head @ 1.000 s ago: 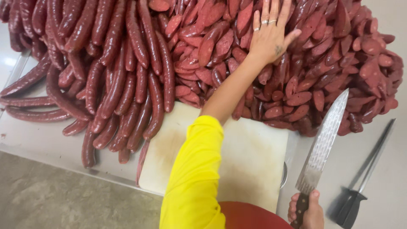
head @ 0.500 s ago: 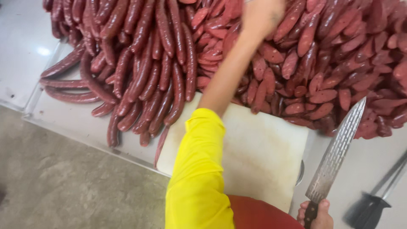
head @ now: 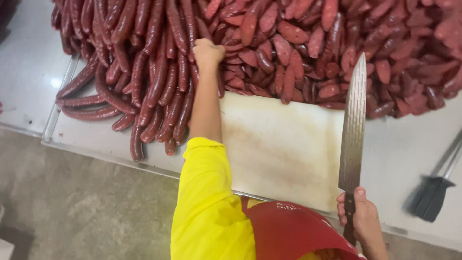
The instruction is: The person slices several sausages one by one on a cutting board using a knife, moving the resulting slices to a pile on the workspace after each sausage is cut.
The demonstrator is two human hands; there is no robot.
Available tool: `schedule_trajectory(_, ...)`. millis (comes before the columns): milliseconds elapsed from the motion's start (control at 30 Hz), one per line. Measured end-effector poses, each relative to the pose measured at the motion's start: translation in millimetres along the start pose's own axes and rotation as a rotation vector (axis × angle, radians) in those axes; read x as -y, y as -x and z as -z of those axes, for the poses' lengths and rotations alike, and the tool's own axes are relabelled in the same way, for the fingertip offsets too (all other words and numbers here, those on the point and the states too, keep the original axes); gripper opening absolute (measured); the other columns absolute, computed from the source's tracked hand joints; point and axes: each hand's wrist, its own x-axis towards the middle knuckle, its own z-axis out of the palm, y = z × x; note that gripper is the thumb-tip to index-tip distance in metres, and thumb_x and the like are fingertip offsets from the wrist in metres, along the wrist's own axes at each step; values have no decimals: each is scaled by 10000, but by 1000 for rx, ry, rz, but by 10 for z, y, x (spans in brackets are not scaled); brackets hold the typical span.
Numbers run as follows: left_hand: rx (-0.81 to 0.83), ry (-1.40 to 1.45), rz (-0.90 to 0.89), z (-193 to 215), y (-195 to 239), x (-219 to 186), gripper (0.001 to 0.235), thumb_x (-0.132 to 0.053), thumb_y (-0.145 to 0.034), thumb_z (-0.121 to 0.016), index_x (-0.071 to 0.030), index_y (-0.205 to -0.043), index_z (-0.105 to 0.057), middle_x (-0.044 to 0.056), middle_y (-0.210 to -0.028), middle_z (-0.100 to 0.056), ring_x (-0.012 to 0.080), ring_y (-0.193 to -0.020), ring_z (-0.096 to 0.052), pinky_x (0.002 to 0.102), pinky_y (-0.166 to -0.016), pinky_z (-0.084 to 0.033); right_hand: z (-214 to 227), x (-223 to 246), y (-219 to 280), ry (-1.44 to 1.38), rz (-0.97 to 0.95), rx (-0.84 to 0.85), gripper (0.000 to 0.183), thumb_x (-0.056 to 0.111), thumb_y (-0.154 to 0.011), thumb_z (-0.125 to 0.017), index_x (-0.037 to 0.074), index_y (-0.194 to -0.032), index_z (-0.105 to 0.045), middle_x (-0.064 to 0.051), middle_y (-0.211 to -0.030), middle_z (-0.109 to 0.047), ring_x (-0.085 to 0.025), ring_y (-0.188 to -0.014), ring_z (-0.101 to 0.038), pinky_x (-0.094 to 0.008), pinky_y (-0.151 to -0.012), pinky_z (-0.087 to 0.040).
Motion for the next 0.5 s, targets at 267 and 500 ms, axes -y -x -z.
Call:
schedule_trajectory(267,372,1414,488,1245,357,45,216,-85,-711,-530,29,-890,-570,206,-733,-689,311,-535,-607,445,-499,-540,389,-62,567,62,42,-120,653,503,-1123,-324,-61,-1035,-643,-101,-738,-591,-183,-591,-522,-335,-510,-409)
schedule_trajectory(500,578,638,-339,1861,2015,-465,284,-287,-910,-777,-62,-1052,-677,70,-832,-683,150,-726,-613,344,-646,-525,597,-230,256,-16,209,11,596,448,-1173,-326,-54,-1053,-624,-73,-776,-567,-153,-666,-507,-308,-586,-430)
